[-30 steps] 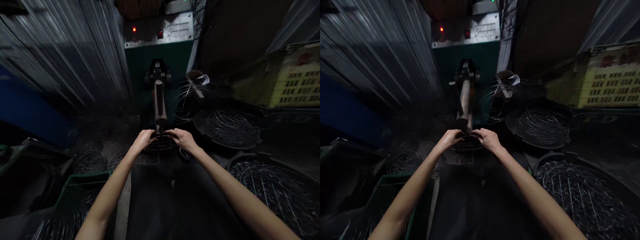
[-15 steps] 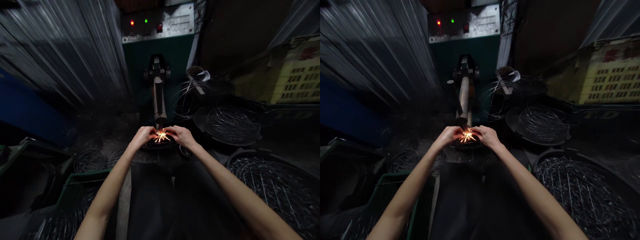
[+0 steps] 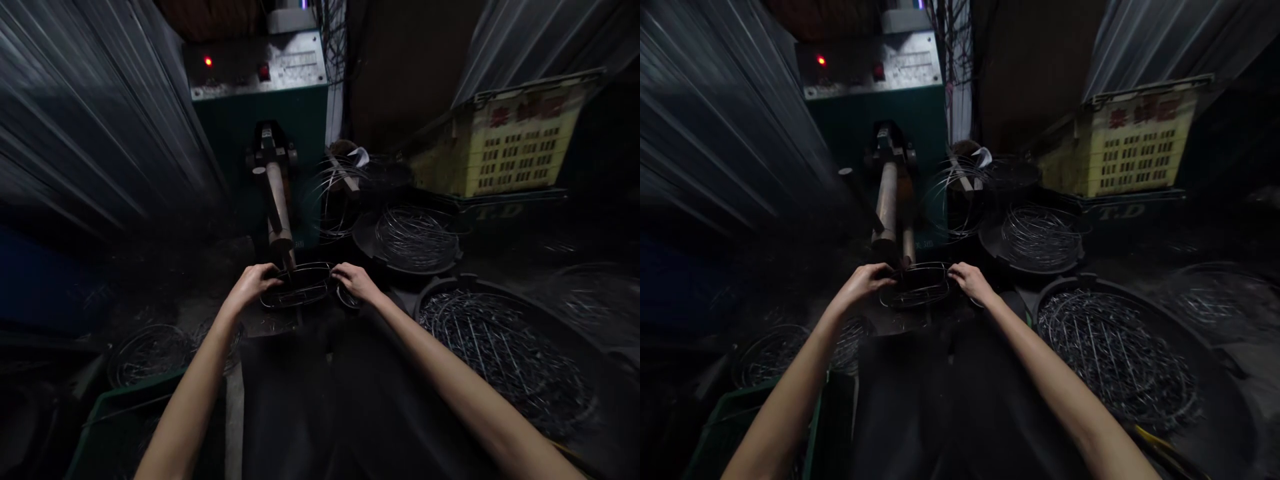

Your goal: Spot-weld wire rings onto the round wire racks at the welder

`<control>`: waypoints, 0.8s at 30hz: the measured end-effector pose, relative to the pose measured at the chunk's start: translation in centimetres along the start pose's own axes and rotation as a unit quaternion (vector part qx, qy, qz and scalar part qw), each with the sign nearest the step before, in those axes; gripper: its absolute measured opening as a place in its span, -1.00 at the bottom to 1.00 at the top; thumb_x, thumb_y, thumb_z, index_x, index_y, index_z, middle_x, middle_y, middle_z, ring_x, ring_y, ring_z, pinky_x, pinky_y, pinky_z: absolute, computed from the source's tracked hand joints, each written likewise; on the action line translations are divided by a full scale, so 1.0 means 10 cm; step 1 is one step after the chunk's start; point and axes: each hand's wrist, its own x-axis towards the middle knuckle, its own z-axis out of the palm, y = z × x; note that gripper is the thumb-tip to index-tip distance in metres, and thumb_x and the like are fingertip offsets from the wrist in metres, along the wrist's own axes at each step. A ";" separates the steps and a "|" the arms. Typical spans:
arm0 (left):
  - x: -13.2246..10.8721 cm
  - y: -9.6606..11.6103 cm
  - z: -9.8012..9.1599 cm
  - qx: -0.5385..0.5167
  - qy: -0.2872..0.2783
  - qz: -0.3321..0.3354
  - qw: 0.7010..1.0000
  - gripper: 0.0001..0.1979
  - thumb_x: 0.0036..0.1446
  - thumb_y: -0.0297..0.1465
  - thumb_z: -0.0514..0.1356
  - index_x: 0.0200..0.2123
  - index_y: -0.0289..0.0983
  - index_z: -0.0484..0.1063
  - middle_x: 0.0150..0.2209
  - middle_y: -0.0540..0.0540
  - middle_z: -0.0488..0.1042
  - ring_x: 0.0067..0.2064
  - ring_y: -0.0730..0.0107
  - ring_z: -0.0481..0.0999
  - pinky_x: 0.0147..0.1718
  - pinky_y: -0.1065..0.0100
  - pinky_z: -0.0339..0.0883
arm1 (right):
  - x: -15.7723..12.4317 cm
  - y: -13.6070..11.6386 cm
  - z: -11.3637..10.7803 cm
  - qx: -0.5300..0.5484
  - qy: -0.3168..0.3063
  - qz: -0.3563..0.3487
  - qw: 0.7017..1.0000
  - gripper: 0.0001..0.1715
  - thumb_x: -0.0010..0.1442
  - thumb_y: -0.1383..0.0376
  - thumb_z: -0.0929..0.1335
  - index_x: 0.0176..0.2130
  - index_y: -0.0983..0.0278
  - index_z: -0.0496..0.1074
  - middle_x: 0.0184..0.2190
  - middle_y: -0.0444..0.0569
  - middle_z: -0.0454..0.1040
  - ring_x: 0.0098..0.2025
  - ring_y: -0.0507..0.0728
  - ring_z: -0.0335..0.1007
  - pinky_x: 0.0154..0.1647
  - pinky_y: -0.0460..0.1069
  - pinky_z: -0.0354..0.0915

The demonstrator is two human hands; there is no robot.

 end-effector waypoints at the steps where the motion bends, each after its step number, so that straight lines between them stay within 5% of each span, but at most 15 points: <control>1: -0.04 -0.03 -0.01 -0.004 0.000 -0.008 1.000 -0.75 0.00 -0.29 0.22 -0.22 -0.23 0.48 -0.30 -0.03 0.54 -0.28 0.33 0.48 -0.29 0.38 0.30 | 0.02 -0.04 0.01 0.005 0.004 -0.010 1.000 -0.80 0.21 0.29 0.25 -0.25 0.26 0.45 -0.37 -0.04 0.45 -0.34 0.06 0.38 -0.26 -0.07 0.26; 7: -0.22 0.08 0.02 0.007 0.102 0.004 0.995 -0.48 -0.06 -0.19 0.27 -0.02 -0.26 0.37 -0.12 -0.11 0.48 -0.16 0.27 0.46 -0.17 0.33 0.32 | 0.09 -0.40 -0.02 -0.083 -0.011 -0.040 0.996 -0.77 0.24 0.28 0.23 -0.20 0.21 0.46 -0.41 -0.06 0.45 -0.39 0.04 0.35 -0.37 -0.11 0.18; 11: -0.10 0.23 0.14 0.058 0.074 0.028 0.995 -0.65 0.02 -0.29 0.23 -0.10 -0.28 0.42 -0.16 -0.14 0.50 -0.12 0.24 0.46 -0.13 0.32 0.29 | 0.11 -0.62 0.00 -0.157 -0.040 -0.055 0.985 -0.76 0.25 0.31 0.21 -0.17 0.20 0.44 -0.39 -0.06 0.44 -0.35 0.05 0.34 -0.39 -0.11 0.14; 17: -0.06 0.11 0.18 0.027 0.058 0.030 0.997 -0.77 0.07 -0.31 0.18 -0.21 -0.26 0.48 -0.27 -0.08 0.52 -0.22 0.32 0.48 -0.23 0.38 0.30 | 0.20 -0.76 -0.01 -0.133 -0.028 -0.046 0.990 -0.60 0.25 0.18 0.23 0.06 0.22 0.25 -0.35 -0.06 0.47 -0.34 0.08 0.38 -0.38 -0.09 0.19; 24: -0.09 0.04 0.13 -0.030 0.052 0.018 0.998 -0.78 0.04 -0.32 0.19 -0.22 -0.24 0.49 -0.26 -0.05 0.54 -0.20 0.34 0.49 -0.21 0.41 0.30 | 0.32 -0.75 0.01 -0.117 -0.028 -0.069 0.990 -0.72 0.24 0.17 0.25 -0.07 0.15 0.39 -0.35 -0.08 0.47 -0.32 0.08 0.39 -0.34 -0.07 0.22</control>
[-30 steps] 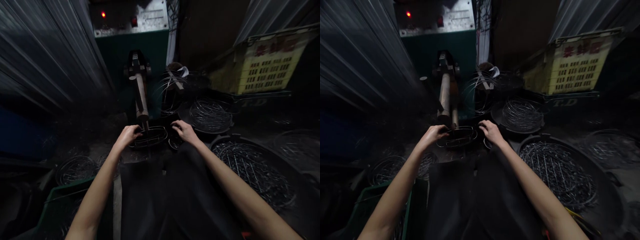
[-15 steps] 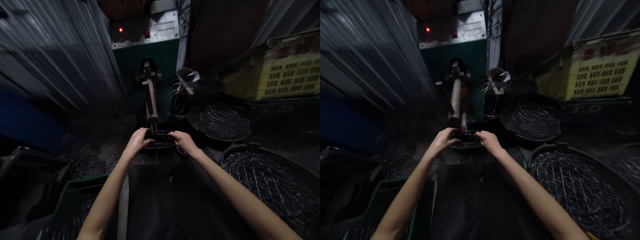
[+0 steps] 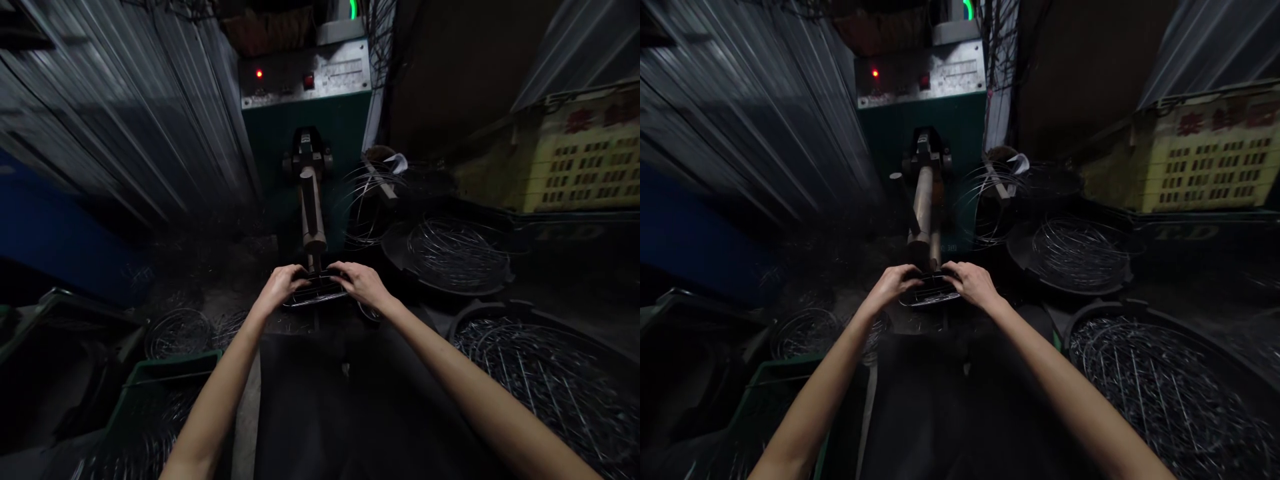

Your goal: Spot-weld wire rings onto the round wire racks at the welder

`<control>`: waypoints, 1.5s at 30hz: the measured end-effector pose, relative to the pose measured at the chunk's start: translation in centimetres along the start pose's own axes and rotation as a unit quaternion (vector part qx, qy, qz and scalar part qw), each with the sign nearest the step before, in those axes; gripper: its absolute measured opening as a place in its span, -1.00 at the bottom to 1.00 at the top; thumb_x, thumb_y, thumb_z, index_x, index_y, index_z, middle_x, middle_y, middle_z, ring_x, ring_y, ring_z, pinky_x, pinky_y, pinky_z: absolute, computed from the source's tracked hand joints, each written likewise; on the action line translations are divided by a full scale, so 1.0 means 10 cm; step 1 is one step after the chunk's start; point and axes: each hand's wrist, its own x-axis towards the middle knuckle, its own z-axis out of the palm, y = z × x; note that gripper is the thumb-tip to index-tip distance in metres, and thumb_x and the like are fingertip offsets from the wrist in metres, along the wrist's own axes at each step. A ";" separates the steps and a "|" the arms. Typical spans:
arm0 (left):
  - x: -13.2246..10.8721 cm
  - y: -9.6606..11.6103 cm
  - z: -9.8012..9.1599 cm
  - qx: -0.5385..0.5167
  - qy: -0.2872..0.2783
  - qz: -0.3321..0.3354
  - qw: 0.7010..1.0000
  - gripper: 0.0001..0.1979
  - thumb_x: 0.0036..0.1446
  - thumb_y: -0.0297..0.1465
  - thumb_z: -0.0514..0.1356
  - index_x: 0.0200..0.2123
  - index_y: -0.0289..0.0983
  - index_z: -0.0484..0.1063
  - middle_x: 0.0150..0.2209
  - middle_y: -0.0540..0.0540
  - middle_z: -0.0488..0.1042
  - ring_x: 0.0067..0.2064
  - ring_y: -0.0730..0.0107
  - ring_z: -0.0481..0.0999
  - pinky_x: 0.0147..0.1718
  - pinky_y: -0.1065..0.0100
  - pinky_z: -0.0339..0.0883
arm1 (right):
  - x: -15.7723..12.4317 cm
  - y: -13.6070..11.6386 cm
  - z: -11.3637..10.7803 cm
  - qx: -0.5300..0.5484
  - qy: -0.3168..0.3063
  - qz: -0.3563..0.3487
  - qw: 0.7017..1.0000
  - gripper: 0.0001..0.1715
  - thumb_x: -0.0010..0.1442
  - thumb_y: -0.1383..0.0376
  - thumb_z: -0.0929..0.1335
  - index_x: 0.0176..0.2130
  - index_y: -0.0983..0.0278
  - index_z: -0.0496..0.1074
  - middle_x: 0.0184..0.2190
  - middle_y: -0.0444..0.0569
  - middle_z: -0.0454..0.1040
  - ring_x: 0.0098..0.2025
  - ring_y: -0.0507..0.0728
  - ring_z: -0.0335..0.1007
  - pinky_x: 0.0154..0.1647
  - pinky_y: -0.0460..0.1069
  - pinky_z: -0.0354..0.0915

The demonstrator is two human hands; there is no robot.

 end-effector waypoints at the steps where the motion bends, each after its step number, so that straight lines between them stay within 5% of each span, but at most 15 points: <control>1: 0.01 0.00 0.00 -0.005 0.000 -0.002 1.000 -0.78 0.04 -0.32 0.20 -0.22 -0.24 0.49 -0.27 -0.05 0.54 -0.21 0.34 0.49 -0.21 0.41 0.30 | 0.01 0.00 0.01 0.001 0.000 -0.001 1.000 -0.72 0.23 0.17 0.25 -0.08 0.15 0.39 -0.36 -0.08 0.47 -0.32 0.08 0.39 -0.34 -0.07 0.22; 20: 0.09 -0.03 -0.05 -0.041 -0.012 -0.022 0.999 -0.77 0.02 -0.27 0.20 -0.26 -0.24 0.50 -0.29 -0.02 0.56 -0.25 0.34 0.50 -0.26 0.41 0.29 | 0.14 0.01 0.00 0.036 0.004 0.003 0.999 -0.73 0.22 0.16 0.28 -0.09 0.14 0.41 -0.33 -0.09 0.48 -0.31 0.06 0.37 -0.33 -0.09 0.20; 27: 0.10 0.03 -0.10 -0.022 -0.024 -0.045 0.998 -0.76 0.01 -0.25 0.19 -0.26 -0.22 0.50 -0.28 -0.03 0.56 -0.24 0.31 0.50 -0.27 0.40 0.30 | -0.18 0.50 -0.14 0.093 0.075 0.071 0.990 -0.78 0.19 0.30 0.28 -0.13 0.21 0.41 -0.29 -0.05 0.43 -0.27 0.08 0.36 -0.20 -0.04 0.25; 31: 0.10 0.02 -0.11 -0.022 -0.021 -0.039 0.999 -0.73 0.02 -0.21 0.17 -0.26 -0.22 0.50 -0.30 -0.03 0.56 -0.24 0.30 0.50 -0.28 0.39 0.30 | -0.32 0.66 -0.05 0.098 0.033 0.071 0.992 -0.82 0.19 0.30 0.28 -0.20 0.25 0.43 -0.31 -0.04 0.44 -0.29 0.07 0.36 -0.21 -0.03 0.26; 37: 0.12 0.00 -0.10 -0.039 -0.029 -0.034 0.998 -0.69 0.01 -0.18 0.16 -0.23 -0.23 0.48 -0.25 -0.07 0.55 -0.17 0.24 0.49 -0.20 0.33 0.30 | -0.24 0.66 0.09 0.090 0.017 0.064 0.994 -0.86 0.16 0.34 0.29 -0.23 0.27 0.41 -0.35 -0.05 0.44 -0.32 0.05 0.35 -0.23 -0.05 0.25; 45: 0.04 -0.25 -0.17 -0.066 -0.058 -0.060 0.994 -0.62 -0.03 -0.13 0.18 -0.21 -0.25 0.47 -0.23 -0.06 0.54 -0.15 0.23 0.47 -0.12 0.29 0.29 | -0.20 0.46 -0.08 0.121 0.029 0.049 0.991 -0.80 0.21 0.29 0.25 -0.13 0.24 0.33 -0.37 -0.09 0.47 -0.36 0.05 0.39 -0.30 -0.07 0.26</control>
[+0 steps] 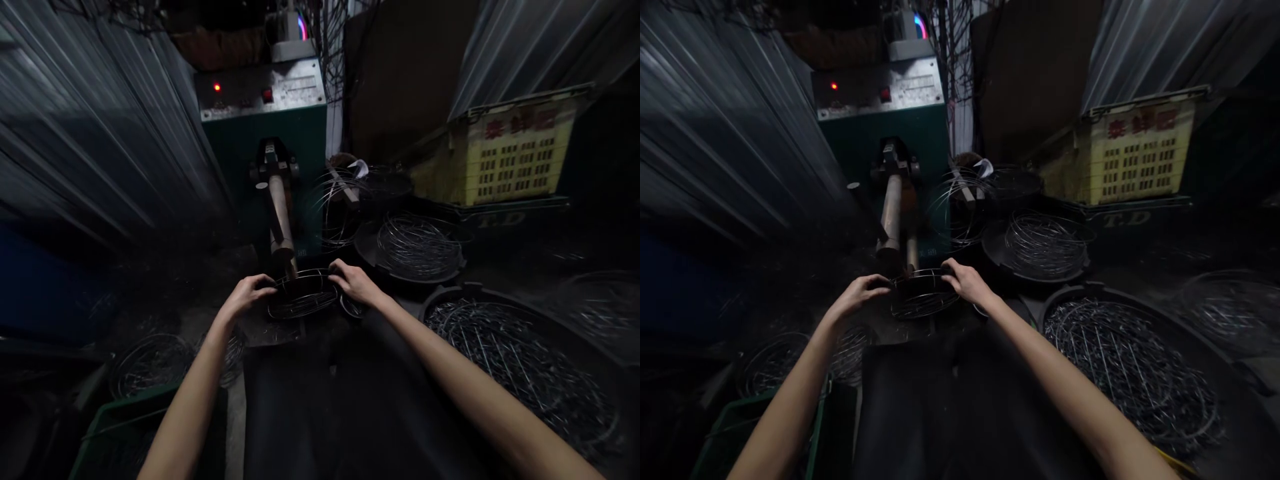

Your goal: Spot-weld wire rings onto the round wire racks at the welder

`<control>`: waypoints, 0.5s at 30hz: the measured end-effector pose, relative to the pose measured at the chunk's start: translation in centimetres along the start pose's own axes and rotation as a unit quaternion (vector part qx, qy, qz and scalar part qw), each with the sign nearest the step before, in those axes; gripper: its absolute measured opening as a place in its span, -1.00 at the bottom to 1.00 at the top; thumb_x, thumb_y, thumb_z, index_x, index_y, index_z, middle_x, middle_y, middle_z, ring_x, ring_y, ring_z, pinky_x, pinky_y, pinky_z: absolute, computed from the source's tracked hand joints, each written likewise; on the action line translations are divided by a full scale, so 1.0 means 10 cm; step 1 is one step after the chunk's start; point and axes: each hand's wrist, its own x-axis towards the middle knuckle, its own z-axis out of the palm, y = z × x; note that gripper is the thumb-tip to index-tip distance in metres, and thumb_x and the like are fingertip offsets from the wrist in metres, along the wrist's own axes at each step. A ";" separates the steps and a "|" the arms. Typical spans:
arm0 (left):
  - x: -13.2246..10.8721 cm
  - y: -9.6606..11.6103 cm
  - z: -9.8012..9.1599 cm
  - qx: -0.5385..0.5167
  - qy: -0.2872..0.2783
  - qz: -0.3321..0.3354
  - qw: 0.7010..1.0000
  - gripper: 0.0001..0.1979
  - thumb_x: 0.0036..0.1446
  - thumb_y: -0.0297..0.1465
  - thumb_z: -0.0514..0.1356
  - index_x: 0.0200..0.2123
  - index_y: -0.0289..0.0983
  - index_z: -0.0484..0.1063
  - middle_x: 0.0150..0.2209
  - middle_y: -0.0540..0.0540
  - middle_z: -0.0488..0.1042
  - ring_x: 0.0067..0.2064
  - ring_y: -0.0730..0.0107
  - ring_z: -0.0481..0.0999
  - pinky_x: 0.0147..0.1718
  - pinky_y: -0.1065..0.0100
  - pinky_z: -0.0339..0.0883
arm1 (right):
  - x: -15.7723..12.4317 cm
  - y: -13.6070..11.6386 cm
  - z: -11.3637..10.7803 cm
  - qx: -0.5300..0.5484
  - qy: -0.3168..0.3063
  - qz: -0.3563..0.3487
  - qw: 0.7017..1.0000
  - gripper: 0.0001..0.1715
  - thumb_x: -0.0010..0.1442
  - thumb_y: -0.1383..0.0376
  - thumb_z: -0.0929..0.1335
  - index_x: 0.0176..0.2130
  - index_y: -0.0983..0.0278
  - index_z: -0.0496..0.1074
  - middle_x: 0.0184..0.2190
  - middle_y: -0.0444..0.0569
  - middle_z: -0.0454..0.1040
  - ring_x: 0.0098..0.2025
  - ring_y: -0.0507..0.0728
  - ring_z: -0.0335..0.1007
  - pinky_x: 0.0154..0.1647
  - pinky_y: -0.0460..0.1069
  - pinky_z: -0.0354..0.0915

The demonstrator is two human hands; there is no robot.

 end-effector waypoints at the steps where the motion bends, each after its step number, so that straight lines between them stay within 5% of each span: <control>1: -0.02 -0.01 -0.02 0.010 0.009 -0.005 1.000 -0.60 -0.04 -0.13 0.19 -0.18 -0.25 0.47 -0.22 -0.07 0.54 -0.16 0.23 0.47 -0.13 0.28 0.30 | 0.01 -0.05 0.01 0.002 0.005 0.001 1.000 -0.76 0.21 0.29 0.26 -0.09 0.23 0.32 -0.34 -0.08 0.48 -0.34 0.06 0.41 -0.29 -0.06 0.27; 6: -0.07 0.19 -0.01 0.119 0.115 0.072 0.984 -0.51 -0.03 -0.15 0.23 -0.04 -0.24 0.40 -0.10 -0.14 0.47 -0.14 0.25 0.45 -0.13 0.31 0.30 | 0.07 -0.27 0.18 -0.027 0.018 -0.025 0.999 -0.71 0.21 0.28 0.27 -0.04 0.21 0.36 -0.16 -0.02 0.50 -0.17 0.12 0.44 -0.16 -0.03 0.31; 10: 0.02 0.36 0.11 0.215 0.056 0.085 0.971 -0.69 0.02 -0.30 0.22 -0.13 -0.27 0.46 -0.20 -0.17 0.50 -0.15 0.19 0.47 -0.16 0.30 0.29 | 0.10 -0.38 0.29 -0.079 0.022 -0.046 0.996 -0.67 0.23 0.26 0.25 0.00 0.22 0.37 -0.15 0.01 0.50 -0.14 0.14 0.43 -0.16 -0.01 0.33; 15: 0.06 0.29 0.18 0.177 0.046 0.094 0.979 -0.76 0.03 -0.37 0.22 -0.19 -0.27 0.48 -0.26 -0.12 0.53 -0.22 0.27 0.49 -0.24 0.38 0.30 | 0.11 -0.44 0.29 -0.106 0.012 -0.061 0.992 -0.67 0.25 0.24 0.24 0.00 0.21 0.38 -0.22 -0.02 0.49 -0.21 0.10 0.41 -0.24 -0.05 0.29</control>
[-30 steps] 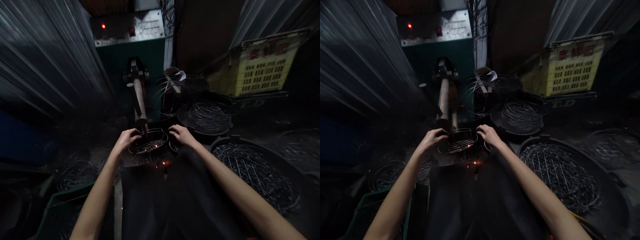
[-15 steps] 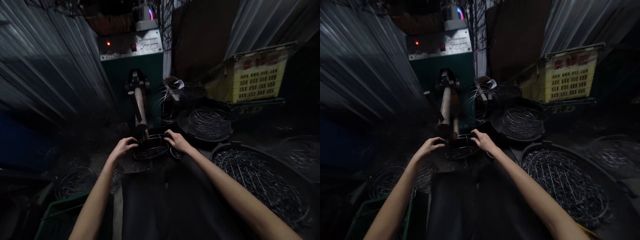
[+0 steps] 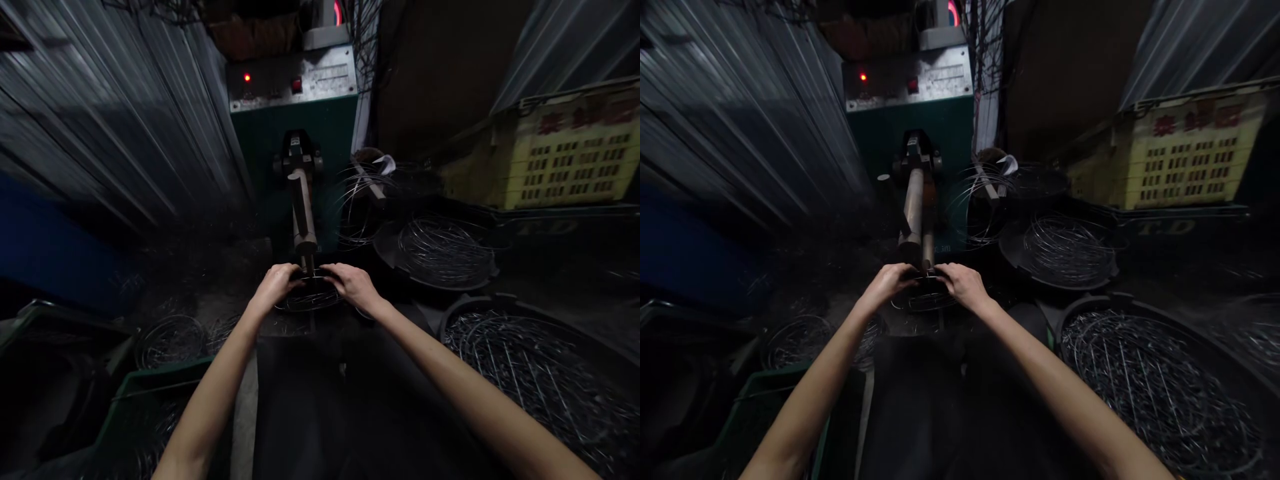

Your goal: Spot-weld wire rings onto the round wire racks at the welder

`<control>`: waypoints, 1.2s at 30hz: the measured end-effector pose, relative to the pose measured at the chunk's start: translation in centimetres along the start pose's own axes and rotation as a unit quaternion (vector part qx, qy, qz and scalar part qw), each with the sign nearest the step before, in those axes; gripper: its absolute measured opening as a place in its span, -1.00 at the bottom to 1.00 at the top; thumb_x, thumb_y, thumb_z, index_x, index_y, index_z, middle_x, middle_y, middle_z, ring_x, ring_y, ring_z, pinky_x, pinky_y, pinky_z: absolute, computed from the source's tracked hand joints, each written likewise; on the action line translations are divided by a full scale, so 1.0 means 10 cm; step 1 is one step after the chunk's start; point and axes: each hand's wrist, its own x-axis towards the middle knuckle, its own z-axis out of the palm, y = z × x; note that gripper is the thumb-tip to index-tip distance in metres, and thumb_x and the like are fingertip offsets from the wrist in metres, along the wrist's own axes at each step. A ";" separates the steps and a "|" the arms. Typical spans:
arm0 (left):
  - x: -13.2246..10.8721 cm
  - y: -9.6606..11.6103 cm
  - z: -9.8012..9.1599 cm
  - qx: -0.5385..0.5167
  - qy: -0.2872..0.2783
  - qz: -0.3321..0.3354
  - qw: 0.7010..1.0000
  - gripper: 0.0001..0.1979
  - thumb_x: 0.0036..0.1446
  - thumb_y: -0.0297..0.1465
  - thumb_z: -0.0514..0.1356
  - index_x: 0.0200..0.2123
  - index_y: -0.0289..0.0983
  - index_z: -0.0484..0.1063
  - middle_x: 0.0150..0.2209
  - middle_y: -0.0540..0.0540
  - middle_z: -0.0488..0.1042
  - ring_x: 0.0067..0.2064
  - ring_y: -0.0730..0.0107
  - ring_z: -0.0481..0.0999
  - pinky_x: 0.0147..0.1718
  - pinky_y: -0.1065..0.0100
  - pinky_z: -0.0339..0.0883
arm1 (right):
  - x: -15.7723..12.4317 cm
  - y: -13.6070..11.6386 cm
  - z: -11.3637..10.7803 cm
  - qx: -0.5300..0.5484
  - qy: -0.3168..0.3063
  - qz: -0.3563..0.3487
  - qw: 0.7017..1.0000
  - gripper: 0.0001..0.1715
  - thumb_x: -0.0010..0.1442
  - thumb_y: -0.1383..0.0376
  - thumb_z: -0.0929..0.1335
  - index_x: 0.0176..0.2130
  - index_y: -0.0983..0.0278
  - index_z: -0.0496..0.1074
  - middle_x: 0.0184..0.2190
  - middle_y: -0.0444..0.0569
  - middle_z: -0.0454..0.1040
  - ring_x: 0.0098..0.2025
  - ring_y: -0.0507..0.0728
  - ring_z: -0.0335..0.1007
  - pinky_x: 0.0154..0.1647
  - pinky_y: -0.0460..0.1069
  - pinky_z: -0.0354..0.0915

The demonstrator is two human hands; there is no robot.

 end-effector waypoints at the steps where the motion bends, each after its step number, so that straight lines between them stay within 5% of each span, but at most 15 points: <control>1: -0.01 -0.02 0.01 -0.006 0.007 0.002 1.000 -0.77 0.03 -0.36 0.22 -0.19 -0.27 0.48 -0.27 -0.11 0.53 -0.23 0.28 0.49 -0.25 0.38 0.30 | 0.00 0.00 -0.01 -0.005 -0.003 -0.004 1.000 -0.68 0.26 0.24 0.24 -0.01 0.20 0.39 -0.25 -0.03 0.49 -0.22 0.09 0.40 -0.26 -0.07 0.28; 21: -0.02 -0.13 0.03 -0.030 0.034 -0.012 0.999 -0.81 0.01 -0.38 0.24 -0.25 -0.25 0.48 -0.31 -0.06 0.53 -0.27 0.35 0.48 -0.30 0.42 0.28 | 0.10 -0.03 0.01 -0.010 -0.007 0.003 1.000 -0.73 0.24 0.29 0.25 -0.08 0.15 0.41 -0.38 -0.10 0.43 -0.30 0.04 0.34 -0.34 -0.12 0.17; 36: 0.01 -0.03 -0.09 -0.054 -0.014 -0.049 0.997 -0.79 -0.01 -0.32 0.24 -0.27 -0.26 0.50 -0.31 -0.06 0.56 -0.27 0.32 0.50 -0.31 0.41 0.28 | 0.16 -0.04 -0.03 0.012 -0.021 0.020 1.000 -0.71 0.21 0.27 0.29 -0.06 0.15 0.42 -0.33 -0.09 0.47 -0.31 0.05 0.37 -0.36 -0.10 0.20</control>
